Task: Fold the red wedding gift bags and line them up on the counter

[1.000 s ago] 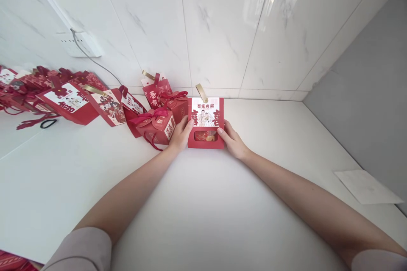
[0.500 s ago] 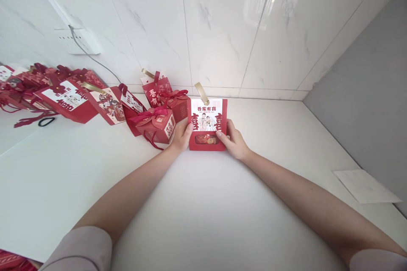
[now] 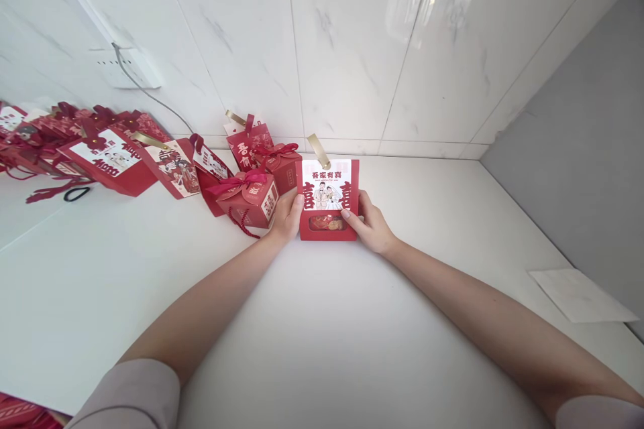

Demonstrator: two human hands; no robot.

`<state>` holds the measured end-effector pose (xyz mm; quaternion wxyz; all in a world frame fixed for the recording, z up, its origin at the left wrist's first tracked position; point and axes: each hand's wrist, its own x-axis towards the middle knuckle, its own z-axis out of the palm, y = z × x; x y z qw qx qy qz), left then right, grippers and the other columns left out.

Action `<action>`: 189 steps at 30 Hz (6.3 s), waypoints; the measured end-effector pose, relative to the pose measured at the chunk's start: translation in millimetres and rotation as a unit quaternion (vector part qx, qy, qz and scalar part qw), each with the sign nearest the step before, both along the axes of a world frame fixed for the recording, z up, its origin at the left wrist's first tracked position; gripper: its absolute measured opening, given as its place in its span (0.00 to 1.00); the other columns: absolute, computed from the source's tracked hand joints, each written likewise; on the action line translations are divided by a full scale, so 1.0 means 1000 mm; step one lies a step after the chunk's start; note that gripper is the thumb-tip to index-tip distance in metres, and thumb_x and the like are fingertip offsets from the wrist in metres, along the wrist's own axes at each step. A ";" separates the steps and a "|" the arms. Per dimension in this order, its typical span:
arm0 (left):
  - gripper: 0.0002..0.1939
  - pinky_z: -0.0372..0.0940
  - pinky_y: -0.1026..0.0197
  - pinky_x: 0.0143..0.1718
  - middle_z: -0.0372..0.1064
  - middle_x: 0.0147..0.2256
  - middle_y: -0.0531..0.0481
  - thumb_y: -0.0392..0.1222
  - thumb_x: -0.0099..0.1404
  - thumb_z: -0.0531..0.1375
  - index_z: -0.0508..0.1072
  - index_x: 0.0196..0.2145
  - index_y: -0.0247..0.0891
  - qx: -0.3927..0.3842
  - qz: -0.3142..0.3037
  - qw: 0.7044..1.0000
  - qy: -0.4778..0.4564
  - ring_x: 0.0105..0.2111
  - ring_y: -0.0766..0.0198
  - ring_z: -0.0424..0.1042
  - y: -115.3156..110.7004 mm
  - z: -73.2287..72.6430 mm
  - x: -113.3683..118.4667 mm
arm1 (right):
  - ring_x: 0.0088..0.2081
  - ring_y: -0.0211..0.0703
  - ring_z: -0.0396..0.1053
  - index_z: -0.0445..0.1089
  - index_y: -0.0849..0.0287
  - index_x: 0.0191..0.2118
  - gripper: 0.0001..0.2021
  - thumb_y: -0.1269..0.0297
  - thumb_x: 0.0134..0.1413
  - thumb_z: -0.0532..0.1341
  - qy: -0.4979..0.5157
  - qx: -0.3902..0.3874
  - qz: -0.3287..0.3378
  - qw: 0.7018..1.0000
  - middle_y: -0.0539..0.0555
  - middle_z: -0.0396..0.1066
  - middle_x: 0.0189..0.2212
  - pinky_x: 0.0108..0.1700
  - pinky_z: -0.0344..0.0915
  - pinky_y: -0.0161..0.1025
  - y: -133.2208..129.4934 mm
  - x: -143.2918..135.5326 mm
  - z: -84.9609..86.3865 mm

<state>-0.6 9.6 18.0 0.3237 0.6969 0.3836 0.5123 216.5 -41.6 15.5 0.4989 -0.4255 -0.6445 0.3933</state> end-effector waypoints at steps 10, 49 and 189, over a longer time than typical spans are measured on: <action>0.29 0.66 0.55 0.41 0.77 0.38 0.44 0.63 0.68 0.48 0.77 0.38 0.36 0.029 0.007 0.999 0.024 0.40 0.53 0.75 0.001 0.003 0.002 | 0.49 0.52 0.72 0.58 0.52 0.56 0.24 0.47 0.59 0.59 -0.020 0.000 -0.009 1.000 0.58 0.71 0.53 0.44 0.73 0.47 0.003 0.001 -0.004; 0.29 0.67 0.57 0.36 0.77 0.34 0.44 0.60 0.71 0.45 0.76 0.37 0.35 0.074 0.017 0.995 0.070 0.37 0.55 0.75 0.001 0.003 0.001 | 0.48 0.52 0.73 0.58 0.53 0.55 0.23 0.47 0.60 0.59 -0.036 0.006 -0.012 0.999 0.58 0.72 0.52 0.43 0.74 0.47 0.005 0.002 -0.005; 0.16 0.55 0.67 0.21 0.68 0.22 0.53 0.50 0.67 0.57 0.75 0.30 0.35 0.015 -0.129 0.964 0.232 0.21 0.71 0.63 -0.074 0.143 0.015 | 0.46 0.49 0.70 0.62 0.51 0.50 0.14 0.71 0.59 0.58 -0.117 0.404 -0.064 0.905 0.58 0.69 0.45 0.43 0.71 0.50 -0.036 -0.005 0.052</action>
